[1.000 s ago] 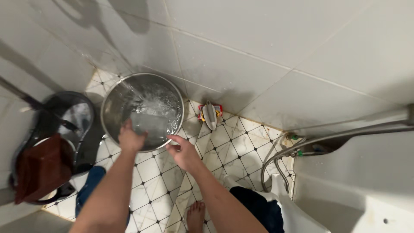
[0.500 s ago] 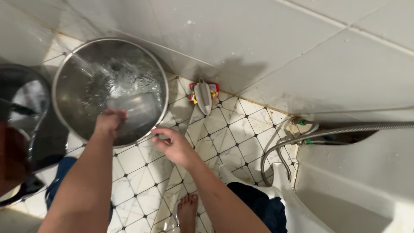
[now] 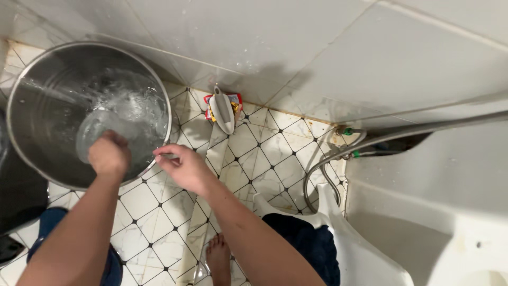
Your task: The person clips clothes onto a hanger and hangs it on a bar, rinses a tray, a plastic pitcher, and a bucket under running water, and places clothes onto a small stool.
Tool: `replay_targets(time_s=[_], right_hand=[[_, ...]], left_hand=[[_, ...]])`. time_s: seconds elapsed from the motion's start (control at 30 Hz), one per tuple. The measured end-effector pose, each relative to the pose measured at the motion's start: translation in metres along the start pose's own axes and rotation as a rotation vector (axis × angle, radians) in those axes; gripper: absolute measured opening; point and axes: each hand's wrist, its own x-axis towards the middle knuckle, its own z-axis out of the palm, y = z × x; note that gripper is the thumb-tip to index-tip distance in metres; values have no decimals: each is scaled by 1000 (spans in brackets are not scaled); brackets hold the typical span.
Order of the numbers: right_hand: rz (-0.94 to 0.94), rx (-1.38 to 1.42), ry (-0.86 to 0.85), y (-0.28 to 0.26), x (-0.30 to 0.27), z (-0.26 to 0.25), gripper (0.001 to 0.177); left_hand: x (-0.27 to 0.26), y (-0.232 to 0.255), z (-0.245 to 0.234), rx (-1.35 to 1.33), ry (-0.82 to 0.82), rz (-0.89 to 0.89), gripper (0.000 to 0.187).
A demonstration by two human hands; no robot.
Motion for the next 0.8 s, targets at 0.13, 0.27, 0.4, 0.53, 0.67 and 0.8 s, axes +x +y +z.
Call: replay_targets(time_s=[0.13, 0.27, 0.4, 0.53, 0.67, 0.8], right_hand=[[-62, 82, 79, -27, -8, -6, 39], [34, 293, 56, -65, -35, -13, 56], [-2, 325, 96, -88, -51, -21, 72], [28, 381, 209, -81, -65, -43, 68], [306, 602, 391, -62, -77, -77, 60], [310, 831, 439, -42, -78, -120, 40]], left_hand=[[-74, 49, -71, 224, 276, 372, 2], [-124, 101, -133, 271, 295, 503, 17], [-150, 140, -180, 242, 264, 685, 19], [-148, 177, -194, 423, -16, 846, 19], [-151, 224, -184, 526, -122, 1008, 14], [-147, 275, -174, 633, -206, 1124, 13]])
